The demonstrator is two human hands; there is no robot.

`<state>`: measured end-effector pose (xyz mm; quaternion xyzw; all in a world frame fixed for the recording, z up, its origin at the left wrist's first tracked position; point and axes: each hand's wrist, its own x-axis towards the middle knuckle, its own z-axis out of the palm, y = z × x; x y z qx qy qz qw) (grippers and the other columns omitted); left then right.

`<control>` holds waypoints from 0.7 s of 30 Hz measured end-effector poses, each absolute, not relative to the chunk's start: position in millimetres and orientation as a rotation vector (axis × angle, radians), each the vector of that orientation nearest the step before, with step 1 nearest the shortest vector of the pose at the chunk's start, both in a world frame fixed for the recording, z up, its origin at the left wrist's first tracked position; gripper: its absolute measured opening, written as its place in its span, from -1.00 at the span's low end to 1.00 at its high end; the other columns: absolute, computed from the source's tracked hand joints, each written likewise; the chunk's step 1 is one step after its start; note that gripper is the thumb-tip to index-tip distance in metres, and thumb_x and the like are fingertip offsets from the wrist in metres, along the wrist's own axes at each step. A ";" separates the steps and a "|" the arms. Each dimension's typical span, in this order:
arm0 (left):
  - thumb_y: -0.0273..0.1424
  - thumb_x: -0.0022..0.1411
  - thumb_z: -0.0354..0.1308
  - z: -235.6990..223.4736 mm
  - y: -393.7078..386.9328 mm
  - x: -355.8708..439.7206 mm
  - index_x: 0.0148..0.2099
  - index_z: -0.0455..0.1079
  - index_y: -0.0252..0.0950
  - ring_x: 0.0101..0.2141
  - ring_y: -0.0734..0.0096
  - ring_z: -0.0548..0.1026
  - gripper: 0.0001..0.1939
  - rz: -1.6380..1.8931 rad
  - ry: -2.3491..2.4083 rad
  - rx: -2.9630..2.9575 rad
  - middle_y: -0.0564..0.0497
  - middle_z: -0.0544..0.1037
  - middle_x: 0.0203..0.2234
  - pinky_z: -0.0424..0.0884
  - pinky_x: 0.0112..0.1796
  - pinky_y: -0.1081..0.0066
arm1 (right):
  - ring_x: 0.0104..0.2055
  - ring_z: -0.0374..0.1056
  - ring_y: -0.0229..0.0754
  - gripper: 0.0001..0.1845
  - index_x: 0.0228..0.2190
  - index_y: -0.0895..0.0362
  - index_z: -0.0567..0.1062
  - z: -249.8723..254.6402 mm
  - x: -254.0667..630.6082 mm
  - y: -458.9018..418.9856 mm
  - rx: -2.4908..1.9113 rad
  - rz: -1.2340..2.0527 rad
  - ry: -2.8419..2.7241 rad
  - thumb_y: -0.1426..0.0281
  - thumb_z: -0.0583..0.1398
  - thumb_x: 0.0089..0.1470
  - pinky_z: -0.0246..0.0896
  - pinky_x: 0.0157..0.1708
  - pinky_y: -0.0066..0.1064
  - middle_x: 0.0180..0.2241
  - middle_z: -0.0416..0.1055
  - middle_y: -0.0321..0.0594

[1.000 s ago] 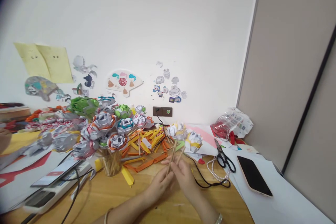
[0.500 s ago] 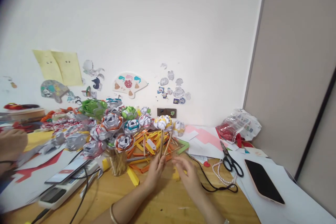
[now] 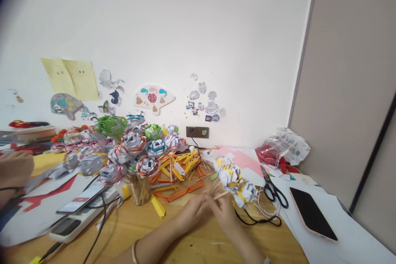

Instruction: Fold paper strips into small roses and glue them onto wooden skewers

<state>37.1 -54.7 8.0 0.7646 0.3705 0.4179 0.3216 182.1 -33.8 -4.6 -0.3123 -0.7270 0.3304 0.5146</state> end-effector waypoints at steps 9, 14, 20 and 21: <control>-0.15 0.12 0.06 19.1 -62.1 34.9 0.01 0.38 -0.17 -0.19 0.15 0.47 -0.58 1.010 0.984 2.020 -0.03 0.58 -0.22 0.32 -0.13 0.35 | -0.34 0.35 -0.04 -0.68 -0.51 0.09 0.47 -15.9 185.4 -32.9 -0.812 0.693 -1.810 0.14 0.10 0.06 0.22 -0.21 -0.23 -0.54 0.42 -0.21; -0.14 0.14 0.03 13.4 -60.7 37.3 -0.08 0.44 -0.17 -0.22 0.16 0.47 -0.63 1.014 0.926 2.059 -0.03 0.57 -0.23 0.32 -0.16 0.36 | -0.41 0.36 -0.06 -0.60 -0.53 0.11 0.47 -13.1 186.6 -33.5 -0.803 0.687 -1.841 0.11 0.04 0.10 0.24 -0.32 -0.28 -0.54 0.43 -0.18; -0.16 0.16 0.02 2.1 -53.7 36.8 0.01 0.36 -0.22 -0.16 0.12 0.43 -0.58 0.994 0.888 2.079 -0.07 0.53 -0.16 0.28 -0.12 0.32 | -0.41 0.36 -0.01 -0.53 -0.57 0.09 0.45 -2.9 188.4 -30.7 -0.823 0.603 -1.771 0.01 0.03 0.05 0.25 -0.36 -0.27 -0.53 0.44 -0.14; -0.17 0.15 0.03 0.0 -52.2 36.1 0.01 0.36 -0.23 -0.16 0.11 0.43 -0.58 1.000 0.919 2.083 -0.09 0.53 -0.16 0.27 -0.10 0.30 | -0.41 0.36 -0.02 -0.53 -0.57 0.09 0.44 3.8 189.7 -30.1 -0.799 0.601 -1.772 0.01 0.02 0.06 0.25 -0.37 -0.28 -0.54 0.43 -0.15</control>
